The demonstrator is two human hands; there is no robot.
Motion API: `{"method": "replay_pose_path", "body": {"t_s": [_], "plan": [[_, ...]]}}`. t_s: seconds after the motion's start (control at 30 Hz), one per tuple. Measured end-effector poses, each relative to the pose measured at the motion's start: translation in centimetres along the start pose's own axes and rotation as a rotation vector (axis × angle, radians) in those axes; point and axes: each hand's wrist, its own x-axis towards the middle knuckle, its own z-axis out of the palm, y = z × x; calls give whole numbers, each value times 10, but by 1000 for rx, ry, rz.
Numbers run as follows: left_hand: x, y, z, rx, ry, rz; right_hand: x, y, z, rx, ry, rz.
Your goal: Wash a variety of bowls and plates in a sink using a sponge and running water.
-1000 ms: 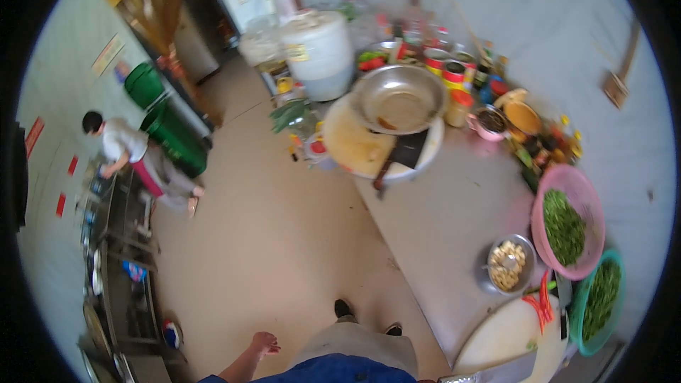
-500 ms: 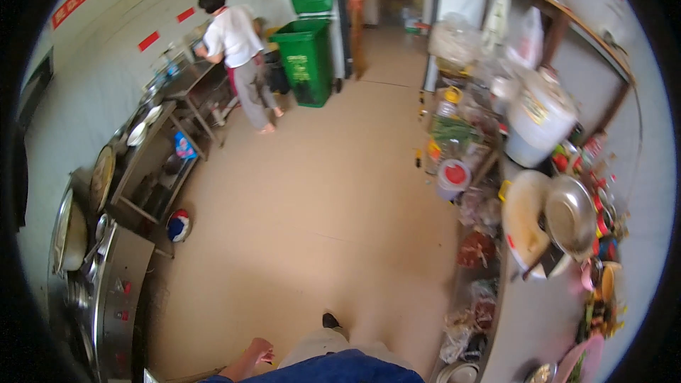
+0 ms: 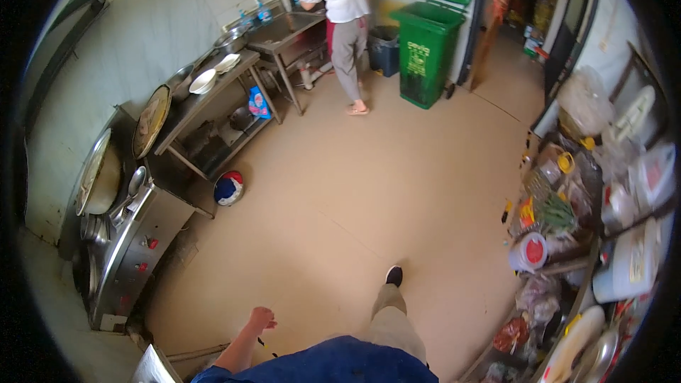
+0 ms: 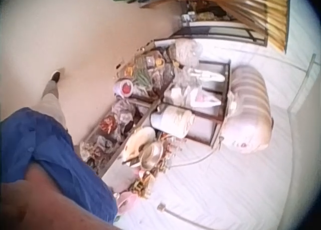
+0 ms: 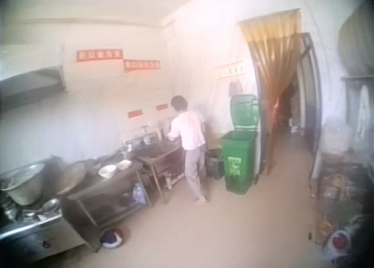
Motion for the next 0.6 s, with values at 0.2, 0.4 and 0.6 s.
{"method": "replay_pose_path", "body": {"t_s": [0.2, 0.4, 0.6], "plan": [[28, 117, 29, 1077, -216, -136, 221, 130, -131, -246, -78, -101], [142, 219, 27, 490, -133, -96, 618, 149, -530, -463, 158, -15], [367, 332, -50, 250, -74, 51, 866, -42, -817, 1156, 409, 286]]}}
